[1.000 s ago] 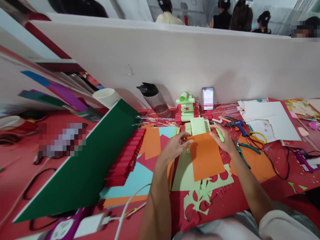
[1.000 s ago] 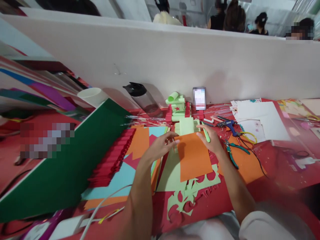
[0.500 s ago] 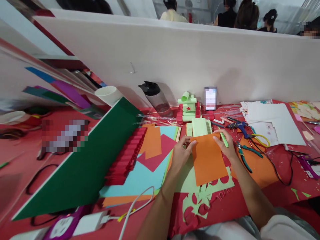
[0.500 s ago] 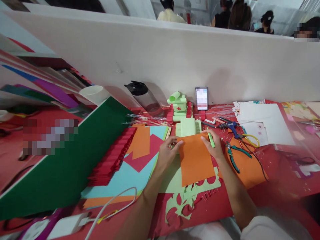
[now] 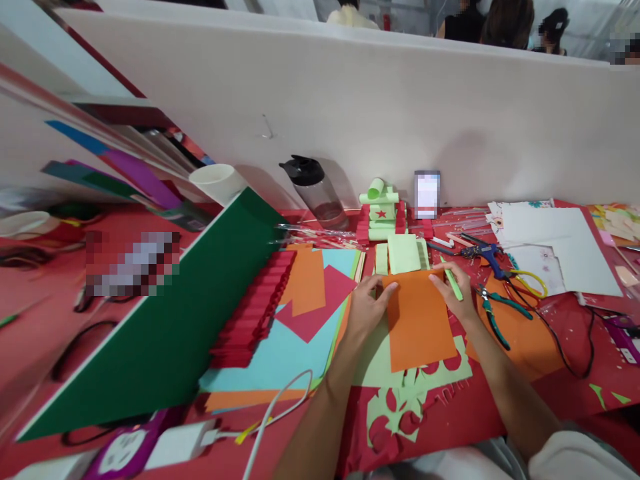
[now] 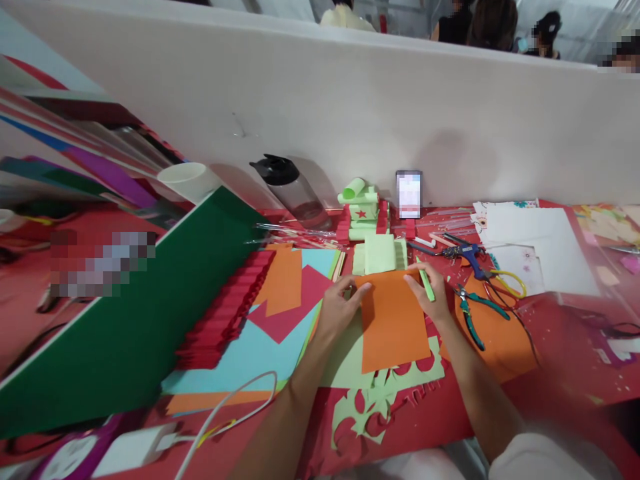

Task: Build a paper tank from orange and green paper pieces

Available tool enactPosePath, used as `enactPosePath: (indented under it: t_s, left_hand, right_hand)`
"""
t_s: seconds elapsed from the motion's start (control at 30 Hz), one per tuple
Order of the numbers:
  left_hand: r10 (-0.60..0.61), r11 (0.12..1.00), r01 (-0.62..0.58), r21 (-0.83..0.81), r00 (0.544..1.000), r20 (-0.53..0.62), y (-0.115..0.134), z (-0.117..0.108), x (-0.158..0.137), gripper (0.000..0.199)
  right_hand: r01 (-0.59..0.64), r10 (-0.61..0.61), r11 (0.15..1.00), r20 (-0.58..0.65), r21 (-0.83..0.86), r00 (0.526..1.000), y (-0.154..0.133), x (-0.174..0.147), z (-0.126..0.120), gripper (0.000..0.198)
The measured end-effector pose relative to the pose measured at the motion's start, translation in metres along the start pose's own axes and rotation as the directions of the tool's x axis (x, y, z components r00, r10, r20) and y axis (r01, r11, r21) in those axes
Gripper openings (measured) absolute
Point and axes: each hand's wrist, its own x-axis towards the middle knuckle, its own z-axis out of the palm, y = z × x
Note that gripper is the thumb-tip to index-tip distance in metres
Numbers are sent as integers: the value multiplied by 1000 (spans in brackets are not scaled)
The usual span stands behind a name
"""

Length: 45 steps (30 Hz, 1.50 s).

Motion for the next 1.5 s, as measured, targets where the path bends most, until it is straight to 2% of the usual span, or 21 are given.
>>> enactPosePath:
  t_s: [0.13, 0.3, 0.5, 0.73, 0.83, 0.97, 1.1, 1.27, 1.4, 1.5]
  left_hand:
    - [-3, 1000, 3, 28, 1000, -31, -4, 2, 0, 33]
    - [-21, 1000, 20, -12, 997, -78, -4, 3, 0, 31]
    - [2, 1000, -2, -4, 998, -59, -1, 3, 0, 31]
    - [-4, 1000, 3, -8, 996, -91, -4, 4, -1, 32]
    - [-14, 1000, 11, -27, 996, -85, -4, 4, -1, 32]
    - [-24, 999, 22, -26, 998, -59, -5, 3, -1, 33]
    - [-27, 999, 26, -42, 999, -47, -7, 3, 0, 34]
    - [-11, 999, 9, -34, 999, -44, -7, 3, 0, 34]
    - [-1, 999, -1, -40, 999, -48, -7, 3, 0, 36]
    - [-7, 999, 5, -41, 999, -50, -9, 4, 0, 36]
  right_hand:
    - [3, -2, 1000, -12, 16, 1000, 1, 1, 3, 20]
    - [-8, 8, 1000, -16, -3, 1000, 4, -2, 1, 20]
    - [3, -3, 1000, -13, -22, 1000, 4, -2, 1, 21]
    - [32, -32, 999, -7, -25, 999, 2, -2, 2, 23]
    - [70, -70, 998, -67, -1, 995, -2, -3, 1, 24]
    - [118, -120, 993, -154, -19, 981, -10, -7, -7, 36]
    - [266, -277, 953, -62, -143, 959, -15, -13, -15, 32]
    - [304, -309, 944, -20, -129, 951, -14, -16, -10, 17]
    - [393, -408, 884, -10, -252, 913, -14, -12, -7, 6]
    - [414, -431, 860, 9, -299, 902, -15, -10, -8, 7]
